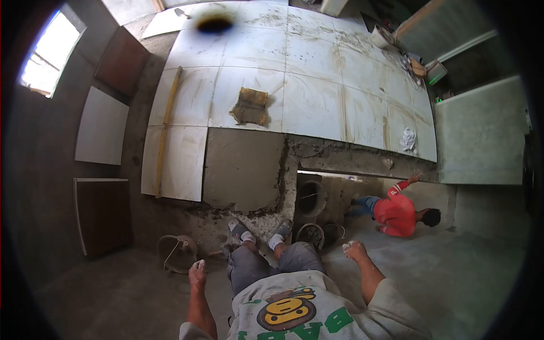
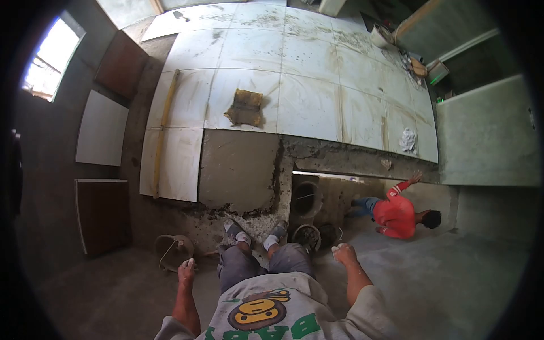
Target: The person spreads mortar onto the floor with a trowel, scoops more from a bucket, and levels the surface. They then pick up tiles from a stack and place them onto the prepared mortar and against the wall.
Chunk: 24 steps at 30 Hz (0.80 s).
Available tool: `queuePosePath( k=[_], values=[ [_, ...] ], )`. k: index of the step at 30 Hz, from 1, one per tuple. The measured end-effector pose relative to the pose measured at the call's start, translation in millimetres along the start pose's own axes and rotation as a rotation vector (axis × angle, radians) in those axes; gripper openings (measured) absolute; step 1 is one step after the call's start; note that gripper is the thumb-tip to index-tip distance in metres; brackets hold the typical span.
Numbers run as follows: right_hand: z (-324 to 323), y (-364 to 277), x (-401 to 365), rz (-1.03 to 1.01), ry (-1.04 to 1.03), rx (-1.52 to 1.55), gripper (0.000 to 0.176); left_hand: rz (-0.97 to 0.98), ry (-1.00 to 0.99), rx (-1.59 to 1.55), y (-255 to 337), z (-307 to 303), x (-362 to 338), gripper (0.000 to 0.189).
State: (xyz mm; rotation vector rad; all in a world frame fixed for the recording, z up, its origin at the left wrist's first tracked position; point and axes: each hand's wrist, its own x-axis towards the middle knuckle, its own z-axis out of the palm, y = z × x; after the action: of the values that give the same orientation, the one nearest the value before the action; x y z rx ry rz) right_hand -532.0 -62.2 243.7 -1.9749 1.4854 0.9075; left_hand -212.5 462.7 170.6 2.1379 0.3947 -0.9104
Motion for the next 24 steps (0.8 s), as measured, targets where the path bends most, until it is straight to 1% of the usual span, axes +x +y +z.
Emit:
queuePosePath(
  k=[1,3,5,6,7,8,9,10,11,12,13,14,15,16,17,18,19,20,21,22,23,24],
  values=[
    [16,9,9,-0.045,-0.002,-0.062,0.025,-0.103,0.035,-0.096,2,-9,-3,0.042],
    [27,0,6,-0.105,-0.004,-0.13,0.025,-0.138,0.055,-0.126,7,-26,-5,0.042],
    [29,-19,-8,-0.053,0.17,0.065,0.027,-0.228,0.004,-0.162,12,-42,0,0.043],
    [36,-16,-6,-0.08,0.173,0.148,0.03,-0.233,0.014,-0.169,12,-50,5,0.043],
    [32,-30,-14,-0.091,0.17,0.142,0.03,-0.191,0.005,-0.094,12,-57,13,0.045],
    [24,-39,-23,-0.058,0.105,0.083,0.028,-0.148,-0.004,-0.02,14,-63,20,0.048],
    [19,-53,-33,-0.024,0.04,0.025,0.027,-0.153,0.006,-0.027,21,-69,24,0.048],
    [28,-51,-27,-0.012,-0.063,0.134,0.028,-0.163,0.02,-0.051,29,-73,26,0.051],
    [37,-45,-26,-0.02,-0.064,0.133,0.028,-0.169,0.033,-0.073,32,-80,27,0.054],
    [36,-52,-37,-0.074,0.085,0.023,0.027,-0.165,0.039,-0.079,31,-88,28,0.054],
    [31,-64,-47,-0.129,0.241,-0.087,0.026,-0.163,0.001,-0.183,31,-95,29,0.045],
    [33,-69,-47,-0.14,0.252,-0.088,0.026,-0.159,-0.038,-0.288,32,-101,29,0.039],
    [34,-76,-47,-0.088,0.197,0.034,0.024,-0.151,-0.079,-0.394,34,-104,31,0.037],
    [36,-82,-48,-0.035,0.137,0.156,0.023,-0.141,-0.075,-0.404,28,-104,32,0.037],
    [36,-88,-48,-0.048,0.146,0.159,0.023,-0.07,-0.005,-0.451,17,-103,35,0.04],
    [31,-104,-56,-0.014,0.069,0.18,0.02,0.001,0.066,-0.496,9,-105,35,0.048],
    [26,-121,-60,0.019,-0.006,0.201,0.019,0.015,0.072,-0.505,8,-109,34,0.048],
    [20,-136,-62,0.011,-0.001,0.199,0.019,-0.023,0.089,-0.516,3,-111,27,0.052],
    [13,-149,-65,-0.032,-0.035,0.122,0.017,-0.068,0.105,-0.527,-3,-111,19,0.056],
    [9,-156,-67,-0.076,-0.072,0.04,0.016,-0.124,0.128,-0.496,-13,-111,11,0.052],
    [14,-138,-47,-0.093,-0.075,0.023,0.016,-0.132,0.145,-0.512,-26,-110,5,0.052],
    [21,-119,-15,-0.45,0.106,-0.287,0.016,-0.182,0.148,-0.499,-43,-108,1,0.05]
  ],
)
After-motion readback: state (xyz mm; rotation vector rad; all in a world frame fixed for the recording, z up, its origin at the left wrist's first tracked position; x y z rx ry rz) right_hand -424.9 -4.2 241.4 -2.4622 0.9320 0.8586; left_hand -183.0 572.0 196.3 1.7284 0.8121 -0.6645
